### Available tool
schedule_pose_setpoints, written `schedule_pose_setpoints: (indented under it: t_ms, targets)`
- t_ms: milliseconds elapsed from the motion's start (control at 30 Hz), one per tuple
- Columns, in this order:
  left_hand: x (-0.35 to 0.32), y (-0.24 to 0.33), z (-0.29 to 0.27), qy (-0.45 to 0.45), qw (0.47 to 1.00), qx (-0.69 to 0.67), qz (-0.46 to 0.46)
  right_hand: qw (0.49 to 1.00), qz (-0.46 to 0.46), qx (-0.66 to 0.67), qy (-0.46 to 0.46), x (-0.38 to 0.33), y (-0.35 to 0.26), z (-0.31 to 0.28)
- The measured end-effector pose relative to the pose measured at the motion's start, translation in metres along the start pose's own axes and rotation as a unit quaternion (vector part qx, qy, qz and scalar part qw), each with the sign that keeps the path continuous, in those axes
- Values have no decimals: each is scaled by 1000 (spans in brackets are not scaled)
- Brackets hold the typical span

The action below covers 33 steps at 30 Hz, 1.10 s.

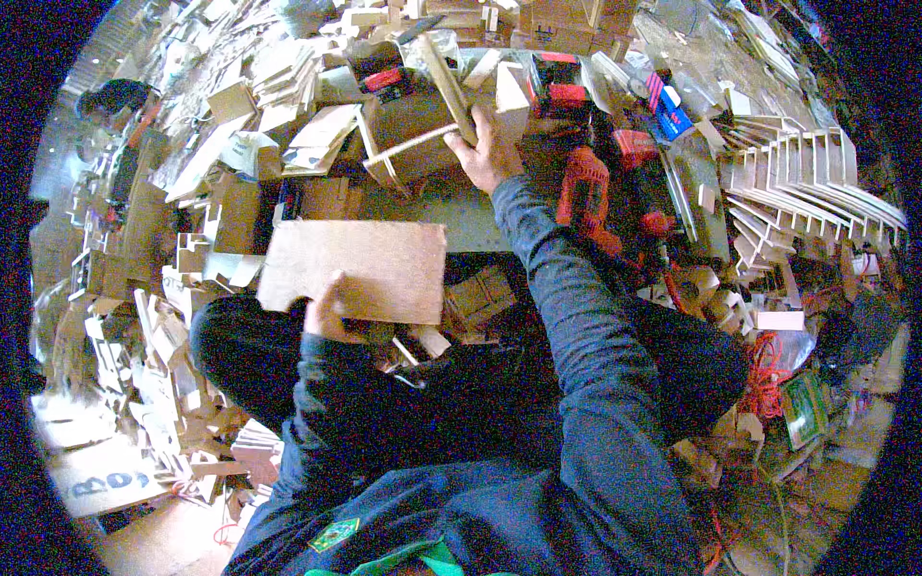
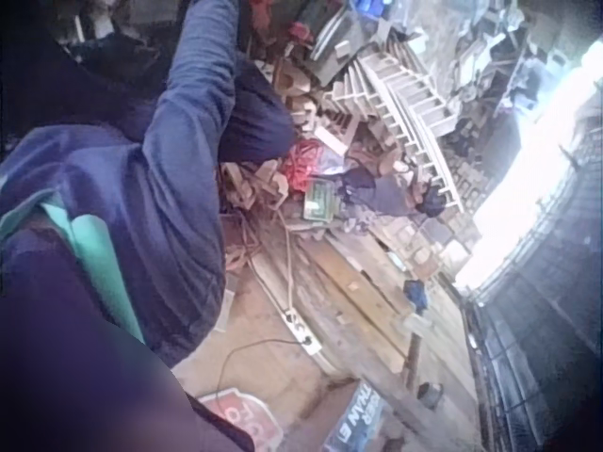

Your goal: The person sits on the floor and assembles a small wooden box. They use a hammer to tap the joints together and a nail gun to fasten the pieces. The person repeatedly adjusts the box and checks the alignment of the sides.

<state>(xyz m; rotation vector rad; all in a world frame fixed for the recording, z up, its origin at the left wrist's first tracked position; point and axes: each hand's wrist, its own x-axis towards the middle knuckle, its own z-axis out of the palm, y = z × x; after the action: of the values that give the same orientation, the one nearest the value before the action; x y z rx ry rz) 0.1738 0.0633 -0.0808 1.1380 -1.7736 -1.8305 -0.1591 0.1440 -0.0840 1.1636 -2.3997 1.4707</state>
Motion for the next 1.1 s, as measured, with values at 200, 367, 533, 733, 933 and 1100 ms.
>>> schedule_pose_setpoints:
  t_ms: [200,367,533,733,933,1100]
  targets:
    - [-10,-73,101,231,885,-321,-246,997,42,9,-58,-44,-35,-61]
    - [-11,-91,106,293,842,-382,-244,959,217,5,-182,-143,-44,-136]
    - [-25,-74,99,276,852,-349,-277,956,186,-57,-218,-197,-42,-144]
    - [-22,-76,94,249,860,-306,-324,972,57,-126,-192,-201,-46,-121]
    - [-29,-93,94,274,832,-410,-255,939,78,-190,-275,-204,-51,-121]
    - [-31,-90,95,283,835,-400,-250,963,33,-169,-208,-207,-51,-118]
